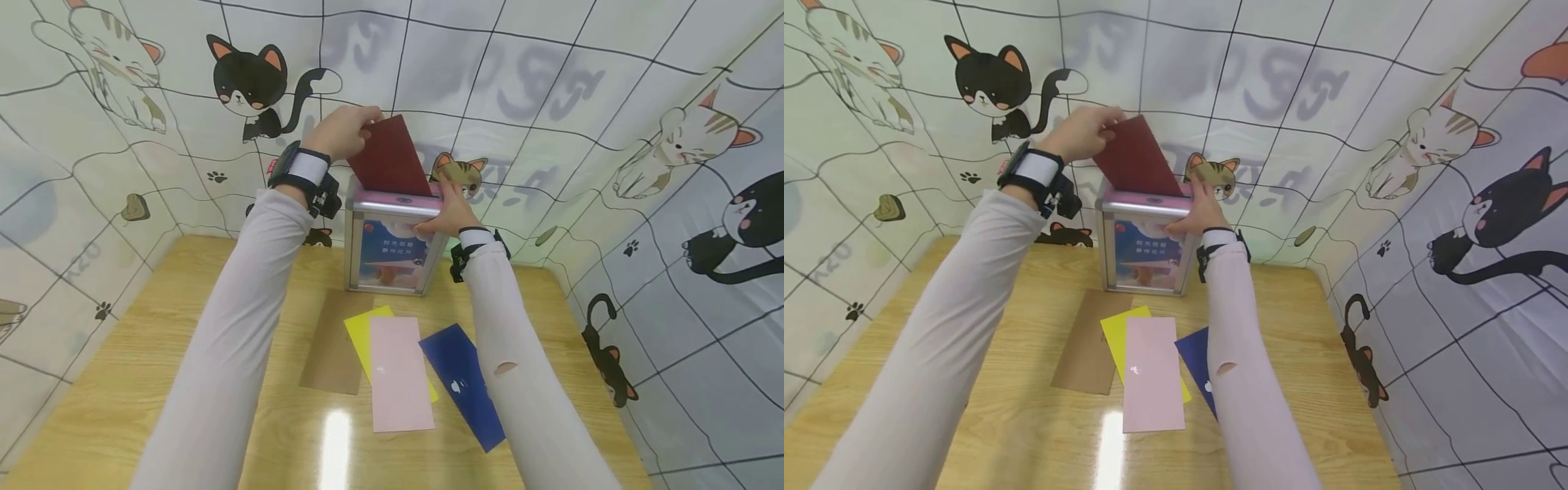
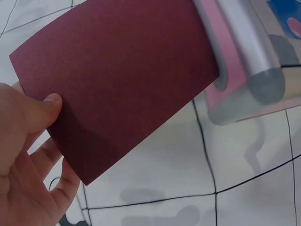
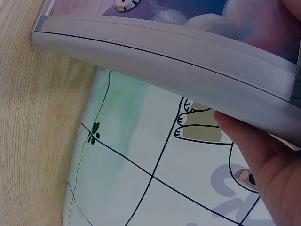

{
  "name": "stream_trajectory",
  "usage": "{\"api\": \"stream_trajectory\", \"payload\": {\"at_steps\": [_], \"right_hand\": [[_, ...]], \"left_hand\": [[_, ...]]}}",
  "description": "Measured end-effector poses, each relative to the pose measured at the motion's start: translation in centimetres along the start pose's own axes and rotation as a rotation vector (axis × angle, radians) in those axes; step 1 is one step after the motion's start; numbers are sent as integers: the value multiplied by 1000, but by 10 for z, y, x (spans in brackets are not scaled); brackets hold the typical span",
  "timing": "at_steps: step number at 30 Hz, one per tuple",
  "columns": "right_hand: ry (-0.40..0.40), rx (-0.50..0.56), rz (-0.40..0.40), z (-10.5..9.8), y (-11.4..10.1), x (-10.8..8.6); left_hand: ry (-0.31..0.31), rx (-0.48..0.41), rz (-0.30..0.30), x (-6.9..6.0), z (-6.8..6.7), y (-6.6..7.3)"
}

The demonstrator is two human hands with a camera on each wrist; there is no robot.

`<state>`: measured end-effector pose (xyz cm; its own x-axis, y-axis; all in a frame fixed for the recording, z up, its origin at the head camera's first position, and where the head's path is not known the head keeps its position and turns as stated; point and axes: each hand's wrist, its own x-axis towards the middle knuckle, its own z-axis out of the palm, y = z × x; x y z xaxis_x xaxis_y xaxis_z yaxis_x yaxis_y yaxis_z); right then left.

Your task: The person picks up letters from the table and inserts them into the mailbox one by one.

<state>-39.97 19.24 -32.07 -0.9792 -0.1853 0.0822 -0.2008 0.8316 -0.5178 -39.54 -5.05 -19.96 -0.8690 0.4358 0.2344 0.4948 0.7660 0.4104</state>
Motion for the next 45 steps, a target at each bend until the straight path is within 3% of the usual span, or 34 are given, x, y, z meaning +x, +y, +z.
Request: {"api": "stream_trajectory", "payload": {"at_steps": [15, 20, 27, 33, 40, 45], "right_hand": [[-3, 16, 33, 0, -3, -2], [-5, 15, 31, 1, -4, -4], [-13, 14, 3, 2, -2, -2], [-12, 17, 10, 0, 1, -1], [-10, 23, 10, 0, -1, -2], [0, 22, 13, 1, -3, -3]], "left_hand": [[-26, 94, 38, 17, 30, 0], [-61, 112, 35, 15, 36, 3], [-115, 205, -15, 7, 33, 1], [-129, 150, -39, 3, 28, -1], [-136, 130, -54, -4, 35, -15], [-125, 105, -64, -10, 52, -33]]}}
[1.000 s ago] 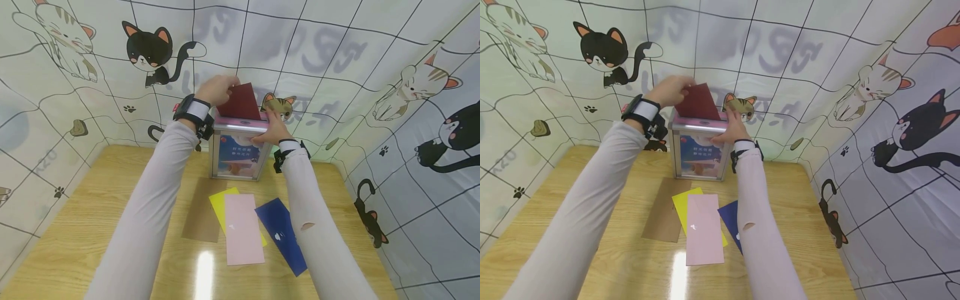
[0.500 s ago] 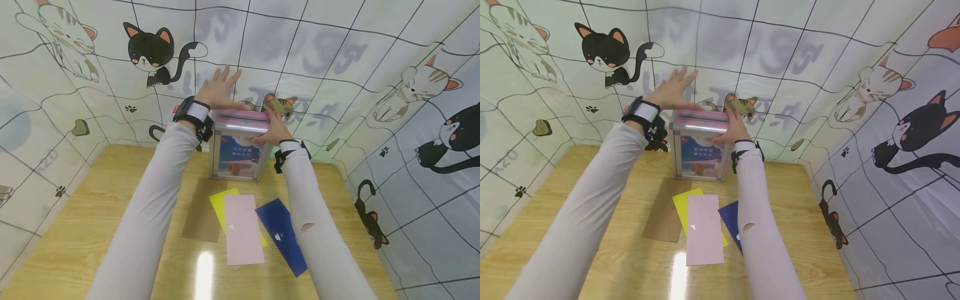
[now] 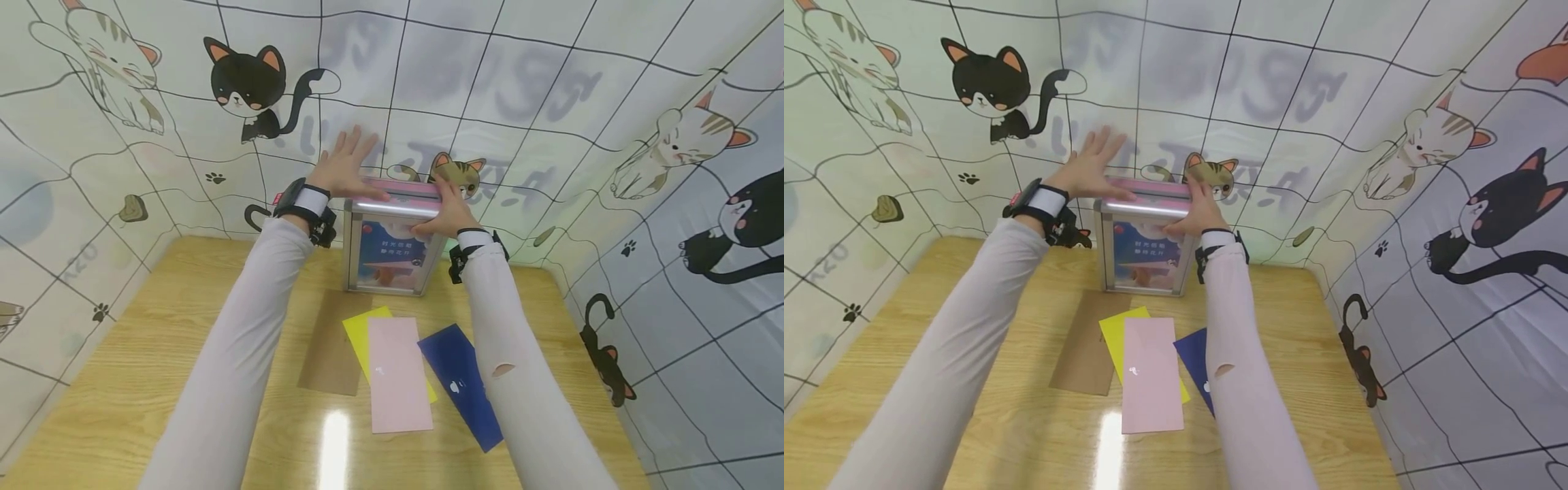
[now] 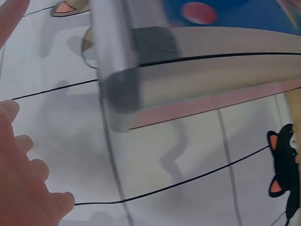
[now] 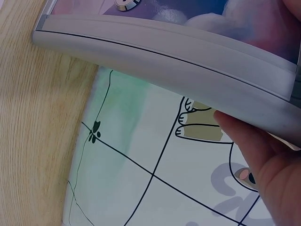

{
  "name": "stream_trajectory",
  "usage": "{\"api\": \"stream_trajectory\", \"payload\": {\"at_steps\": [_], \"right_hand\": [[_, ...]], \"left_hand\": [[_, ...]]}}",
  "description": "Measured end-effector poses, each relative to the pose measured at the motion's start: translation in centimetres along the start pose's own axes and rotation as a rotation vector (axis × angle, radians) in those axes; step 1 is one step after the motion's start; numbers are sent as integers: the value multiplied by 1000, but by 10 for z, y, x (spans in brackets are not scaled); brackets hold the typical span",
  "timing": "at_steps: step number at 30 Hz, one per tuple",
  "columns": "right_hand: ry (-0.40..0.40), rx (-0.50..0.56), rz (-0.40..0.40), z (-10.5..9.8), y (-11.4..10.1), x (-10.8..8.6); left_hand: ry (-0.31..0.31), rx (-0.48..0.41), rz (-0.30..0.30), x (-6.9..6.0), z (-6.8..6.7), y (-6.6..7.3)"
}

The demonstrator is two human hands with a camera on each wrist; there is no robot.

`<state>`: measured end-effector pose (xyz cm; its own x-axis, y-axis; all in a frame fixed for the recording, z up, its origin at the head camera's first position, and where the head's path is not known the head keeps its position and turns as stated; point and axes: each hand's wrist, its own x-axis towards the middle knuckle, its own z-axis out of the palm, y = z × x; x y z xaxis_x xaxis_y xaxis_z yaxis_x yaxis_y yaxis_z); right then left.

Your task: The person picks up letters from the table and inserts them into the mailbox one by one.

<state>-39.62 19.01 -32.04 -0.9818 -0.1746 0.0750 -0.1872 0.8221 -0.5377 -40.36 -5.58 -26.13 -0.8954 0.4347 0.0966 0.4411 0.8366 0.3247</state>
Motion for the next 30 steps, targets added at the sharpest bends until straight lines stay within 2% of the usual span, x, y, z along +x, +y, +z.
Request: {"api": "stream_trajectory", "payload": {"at_steps": [6, 11, 13, 18, 20, 24, 30], "right_hand": [[-10, 15, -17, 3, -3, 0], [-10, -3, -10, 3, 1, 2], [-11, -2, -13, 2, 2, 3], [-16, 9, -1, -3, 8, 1], [-18, 19, 1, -3, 8, 0], [-19, 7, 0, -5, 4, -3], [-29, -7, -16, -2, 2, 2]], "left_hand": [[31, -30, -16, -4, 36, -20], [50, -48, -34, -4, 56, -21], [60, -82, -42, -3, 60, -20], [70, -286, -47, 3, 68, -17], [83, -339, -51, 5, 71, -17], [120, -365, -61, 6, 71, -15], [123, -384, -69, 6, 73, -22]]}}
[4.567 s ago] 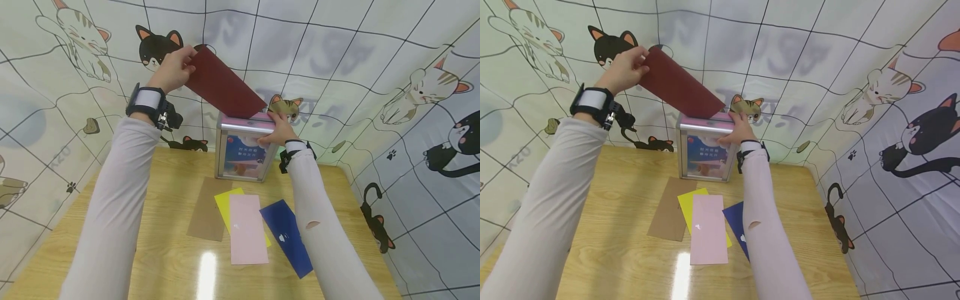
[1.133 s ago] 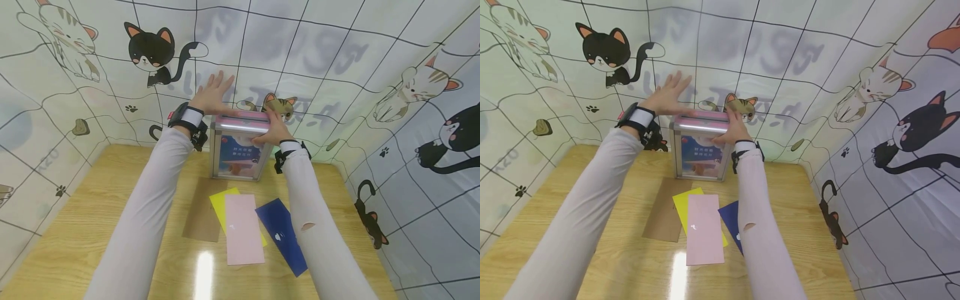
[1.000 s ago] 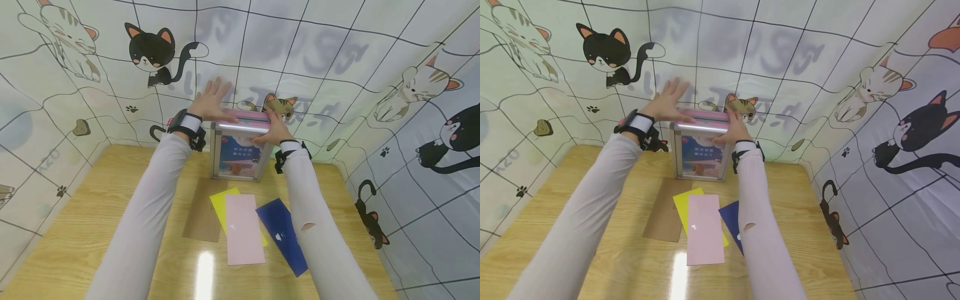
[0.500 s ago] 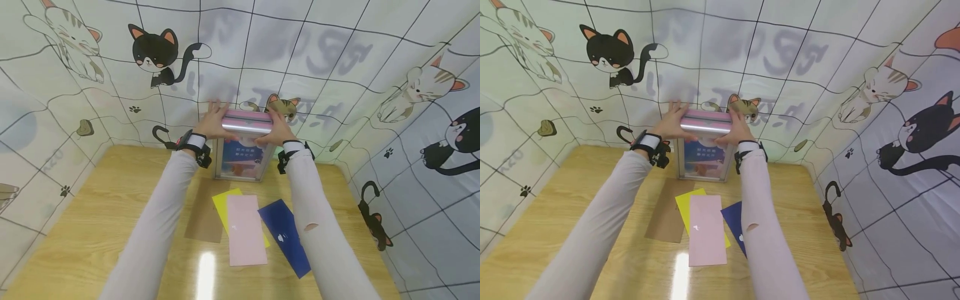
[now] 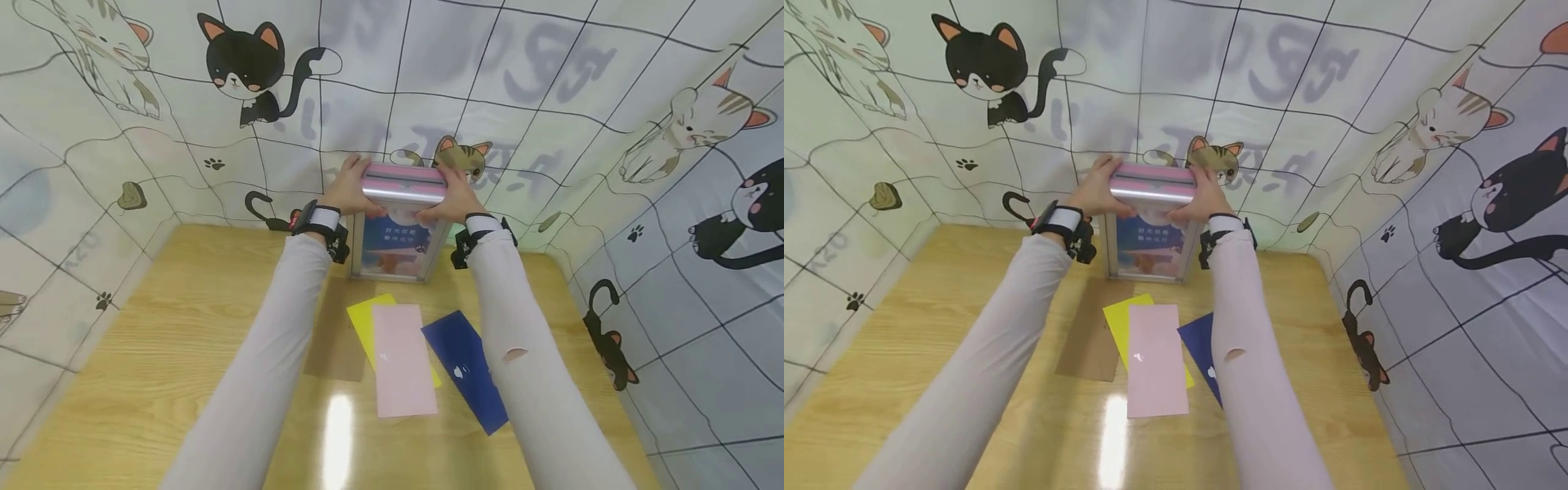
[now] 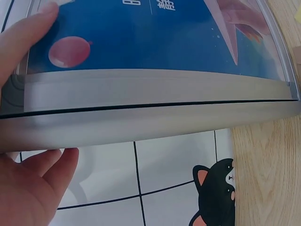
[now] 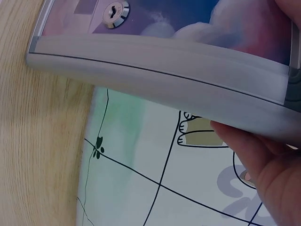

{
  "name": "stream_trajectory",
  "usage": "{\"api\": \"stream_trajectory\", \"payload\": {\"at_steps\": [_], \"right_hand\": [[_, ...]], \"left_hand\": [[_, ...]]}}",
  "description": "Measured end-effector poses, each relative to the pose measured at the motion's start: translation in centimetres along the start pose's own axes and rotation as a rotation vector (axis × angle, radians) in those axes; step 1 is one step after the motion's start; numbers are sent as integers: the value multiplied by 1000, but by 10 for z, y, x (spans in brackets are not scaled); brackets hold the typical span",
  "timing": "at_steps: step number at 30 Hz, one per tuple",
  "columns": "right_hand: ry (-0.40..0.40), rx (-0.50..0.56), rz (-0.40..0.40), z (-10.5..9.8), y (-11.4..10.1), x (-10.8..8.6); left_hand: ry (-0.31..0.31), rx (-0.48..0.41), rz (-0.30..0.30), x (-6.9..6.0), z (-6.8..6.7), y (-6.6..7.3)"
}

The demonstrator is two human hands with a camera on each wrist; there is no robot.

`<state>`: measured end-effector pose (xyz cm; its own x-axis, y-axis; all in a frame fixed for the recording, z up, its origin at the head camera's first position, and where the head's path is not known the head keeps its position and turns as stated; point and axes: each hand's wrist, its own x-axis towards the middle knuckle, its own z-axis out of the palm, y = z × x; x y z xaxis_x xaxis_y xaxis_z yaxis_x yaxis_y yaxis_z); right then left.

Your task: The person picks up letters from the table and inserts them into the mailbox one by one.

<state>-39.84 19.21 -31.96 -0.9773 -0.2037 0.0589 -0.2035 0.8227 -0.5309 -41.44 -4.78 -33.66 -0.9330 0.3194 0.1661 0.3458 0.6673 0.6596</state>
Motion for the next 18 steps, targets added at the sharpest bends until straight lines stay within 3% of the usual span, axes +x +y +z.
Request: {"api": "stream_trajectory", "payload": {"at_steps": [9, 12, 18], "right_hand": [[-50, 34, -50, -1, -3, 9], [-29, 77, -66, -1, 1, 10], [60, 261, -69, -2, 3, -5]], "left_hand": [[-2, -8, -23, -2, -10, -4], [-14, -11, -25, 0, -9, -5], [-46, -14, -22, 3, -2, 1]]}}
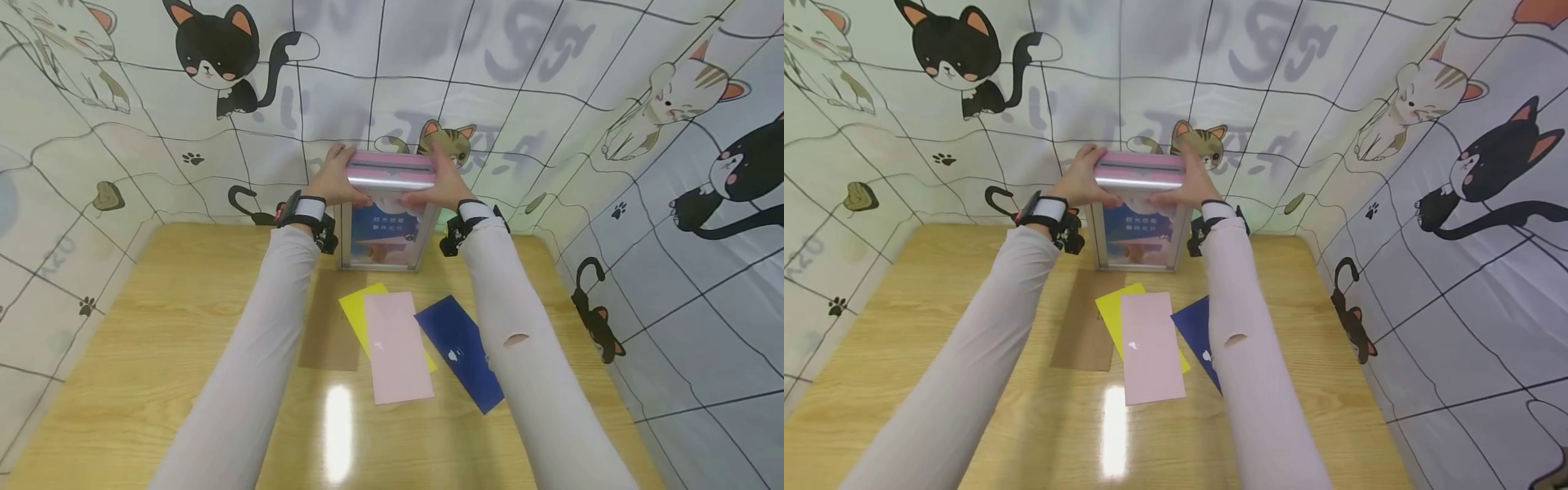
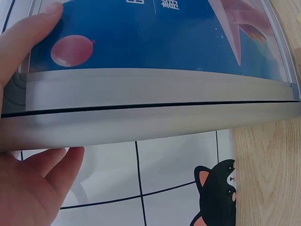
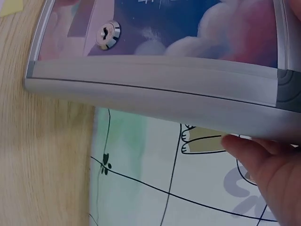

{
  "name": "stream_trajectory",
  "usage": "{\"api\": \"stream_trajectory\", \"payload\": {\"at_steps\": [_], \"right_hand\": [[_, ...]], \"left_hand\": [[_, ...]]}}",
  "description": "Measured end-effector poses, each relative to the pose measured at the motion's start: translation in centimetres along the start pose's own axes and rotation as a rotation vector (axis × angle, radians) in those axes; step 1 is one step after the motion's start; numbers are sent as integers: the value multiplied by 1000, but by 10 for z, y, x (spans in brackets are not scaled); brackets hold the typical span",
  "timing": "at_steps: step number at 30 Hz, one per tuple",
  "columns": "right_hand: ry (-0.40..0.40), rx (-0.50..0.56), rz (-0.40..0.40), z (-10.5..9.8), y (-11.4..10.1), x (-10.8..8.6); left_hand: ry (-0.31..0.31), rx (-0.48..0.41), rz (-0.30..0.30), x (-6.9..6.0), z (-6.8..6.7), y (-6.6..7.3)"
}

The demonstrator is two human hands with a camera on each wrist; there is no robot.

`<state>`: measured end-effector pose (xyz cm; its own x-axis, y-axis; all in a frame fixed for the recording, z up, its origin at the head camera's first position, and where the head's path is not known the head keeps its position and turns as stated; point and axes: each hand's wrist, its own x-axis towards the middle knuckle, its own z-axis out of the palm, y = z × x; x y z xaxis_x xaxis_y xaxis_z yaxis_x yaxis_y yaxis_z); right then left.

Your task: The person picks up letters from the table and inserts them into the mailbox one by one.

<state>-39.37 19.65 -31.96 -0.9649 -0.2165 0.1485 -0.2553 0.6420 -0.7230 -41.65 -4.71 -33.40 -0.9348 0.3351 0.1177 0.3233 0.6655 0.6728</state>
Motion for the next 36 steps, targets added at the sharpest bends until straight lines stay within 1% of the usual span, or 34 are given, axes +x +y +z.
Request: {"api": "stream_trajectory", "payload": {"at_steps": [3, 5, 8, 12, 15, 19, 22, 25, 29, 31, 33, 36], "right_hand": [[54, 47, -6, -1, 0, -4], [78, 50, -17, -2, 3, -6], [92, 21, -7, -1, 13, -11], [74, -44, 43, 3, 30, -23], [37, -112, 93, 10, 45, -33], [-13, -170, 148, 27, 60, -46], [-50, -158, 192, 43, 70, -57], [-66, -145, 209, 62, 81, -69], [-81, -125, 196, 88, 101, -83], [-100, -114, 205, 99, 109, -90], [-138, -127, 241, 108, 115, -98], [-223, -163, 310, 119, 121, -109]], "left_hand": [[1, 14, 1, 1, -3, 5], [4, 25, -3, 0, -4, 7], [2, 32, -17, -1, -7, 9], [1, 41, -31, -1, -7, 8], [1, 43, -29, -2, -8, 9], [1, 46, -37, -4, -9, 10], [3, 41, -44, -5, -10, 10], [4, 36, -50, -5, -10, 10], [5, 32, -44, -3, -9, 8], [4, 25, -40, -2, -7, 7], [1, 20, -41, -2, -4, 5], [-1, 10, -49, -3, -1, 4]]}}
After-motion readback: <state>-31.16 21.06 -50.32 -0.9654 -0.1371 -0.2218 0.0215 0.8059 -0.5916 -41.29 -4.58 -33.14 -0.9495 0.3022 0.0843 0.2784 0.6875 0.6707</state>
